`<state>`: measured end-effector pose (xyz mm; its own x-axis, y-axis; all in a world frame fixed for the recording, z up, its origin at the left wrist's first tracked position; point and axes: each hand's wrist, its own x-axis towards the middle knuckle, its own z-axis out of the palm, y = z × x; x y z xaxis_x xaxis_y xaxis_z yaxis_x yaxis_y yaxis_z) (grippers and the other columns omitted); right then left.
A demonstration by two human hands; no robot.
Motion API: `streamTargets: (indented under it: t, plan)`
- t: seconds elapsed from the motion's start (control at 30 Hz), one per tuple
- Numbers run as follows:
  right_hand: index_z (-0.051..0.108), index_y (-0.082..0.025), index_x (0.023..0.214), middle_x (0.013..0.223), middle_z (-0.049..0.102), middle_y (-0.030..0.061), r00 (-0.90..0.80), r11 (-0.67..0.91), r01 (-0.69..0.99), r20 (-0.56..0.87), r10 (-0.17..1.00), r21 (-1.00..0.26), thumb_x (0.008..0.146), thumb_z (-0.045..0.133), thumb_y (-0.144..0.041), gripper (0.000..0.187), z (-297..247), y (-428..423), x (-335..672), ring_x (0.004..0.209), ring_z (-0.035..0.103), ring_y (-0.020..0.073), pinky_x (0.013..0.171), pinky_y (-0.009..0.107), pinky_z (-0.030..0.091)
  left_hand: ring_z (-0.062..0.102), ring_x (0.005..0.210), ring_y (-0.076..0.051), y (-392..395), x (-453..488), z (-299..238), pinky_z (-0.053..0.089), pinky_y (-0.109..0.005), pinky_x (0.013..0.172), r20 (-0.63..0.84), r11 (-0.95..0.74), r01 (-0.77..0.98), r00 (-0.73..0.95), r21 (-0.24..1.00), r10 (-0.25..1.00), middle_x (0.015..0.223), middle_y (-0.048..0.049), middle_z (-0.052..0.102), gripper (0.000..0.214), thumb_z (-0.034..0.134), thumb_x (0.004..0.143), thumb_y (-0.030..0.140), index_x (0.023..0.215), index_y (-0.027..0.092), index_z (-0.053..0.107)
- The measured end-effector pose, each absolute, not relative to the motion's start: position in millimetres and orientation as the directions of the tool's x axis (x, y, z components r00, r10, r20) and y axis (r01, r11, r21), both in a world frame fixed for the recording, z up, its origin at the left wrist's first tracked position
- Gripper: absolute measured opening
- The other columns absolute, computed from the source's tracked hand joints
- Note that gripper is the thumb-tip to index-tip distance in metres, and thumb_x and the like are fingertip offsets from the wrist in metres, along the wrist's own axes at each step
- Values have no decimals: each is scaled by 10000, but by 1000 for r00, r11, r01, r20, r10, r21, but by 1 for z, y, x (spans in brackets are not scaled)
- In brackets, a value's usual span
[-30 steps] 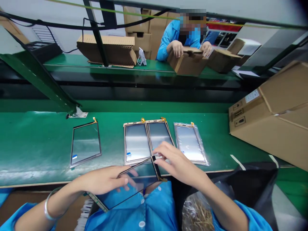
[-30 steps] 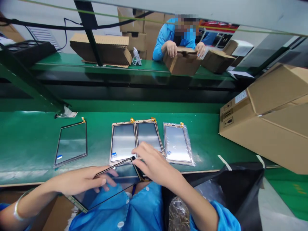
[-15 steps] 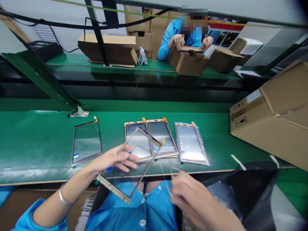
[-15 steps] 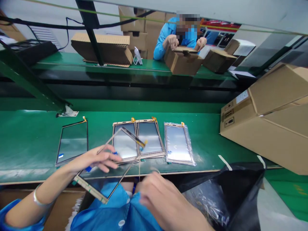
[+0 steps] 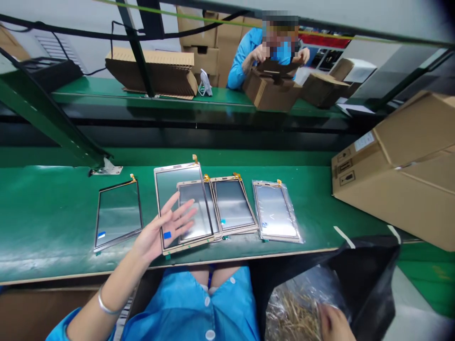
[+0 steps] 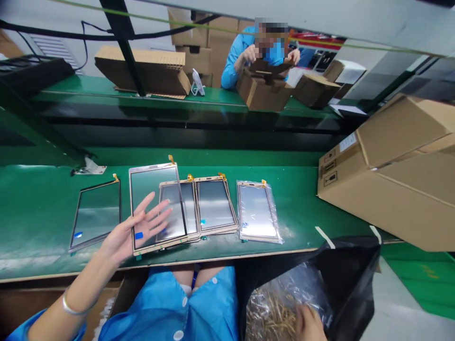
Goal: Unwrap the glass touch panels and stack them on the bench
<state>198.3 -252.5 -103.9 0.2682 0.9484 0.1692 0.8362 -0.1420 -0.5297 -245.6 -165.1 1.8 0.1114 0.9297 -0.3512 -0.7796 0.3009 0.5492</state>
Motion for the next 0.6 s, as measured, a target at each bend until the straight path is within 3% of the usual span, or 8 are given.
streamTargets:
  t: [0.1, 0.17, 0.27, 0.43, 0.6]
  plan:
    - [659, -213, 841, 859, 690, 110, 170, 48, 687, 224, 960, -725, 847, 495, -472, 307, -76, -220, 132, 766, 663, 256, 679, 393, 545, 563, 1192, -296, -175, -230, 4, 497, -451, 938, -293, 277, -767, 122, 578, 948, 1294, -79, 615, 454, 480, 933, 254, 1375, 343, 422]
    - [655, -218, 884, 858, 672, 68, -27, 182, 474, 193, 981, -861, 890, 495, -335, 198, -48, -199, 76, 729, 646, 189, 637, 305, 535, 561, 1196, -290, -182, -222, 6, 495, -435, 933, -254, 251, -759, 116, 601, 960, 1287, -75, 621, 444, 496, 929, 270, 1361, 357, 442]
    - [628, -219, 904, 830, 632, 27, -224, 280, 272, 222, 949, -921, 881, 522, -221, 108, -20, -185, 12, 727, 618, 148, 629, 244, 508, 560, 1199, -284, -191, -214, 11, 495, -421, 923, -209, 215, -751, 104, 624, 972, 1281, -71, 626, 409, 507, 927, 285, 1327, 369, 486]
    - [559, -209, 833, 803, 565, 4, -228, 295, 258, 239, 944, -920, 887, 517, -173, 78, -18, -186, -8, 691, 557, 119, 592, 214, 456, 560, 1199, -286, -201, -210, 17, 483, -431, 929, -165, 193, -742, 113, 642, 980, 1279, -75, 627, 386, 503, 932, 315, 1314, 365, 505]
    - [507, -210, 791, 769, 510, 1, -321, 363, 354, 253, 913, -862, 921, 438, -142, 161, -15, -191, 0, 677, 511, 119, 599, 229, 416, 525, 1234, -305, -198, -210, 11, 461, -474, 939, -159, 165, -732, 78, 661, 984, 1392, -42, 531, 475, 466, 949, 337, 1399, 436, 353]
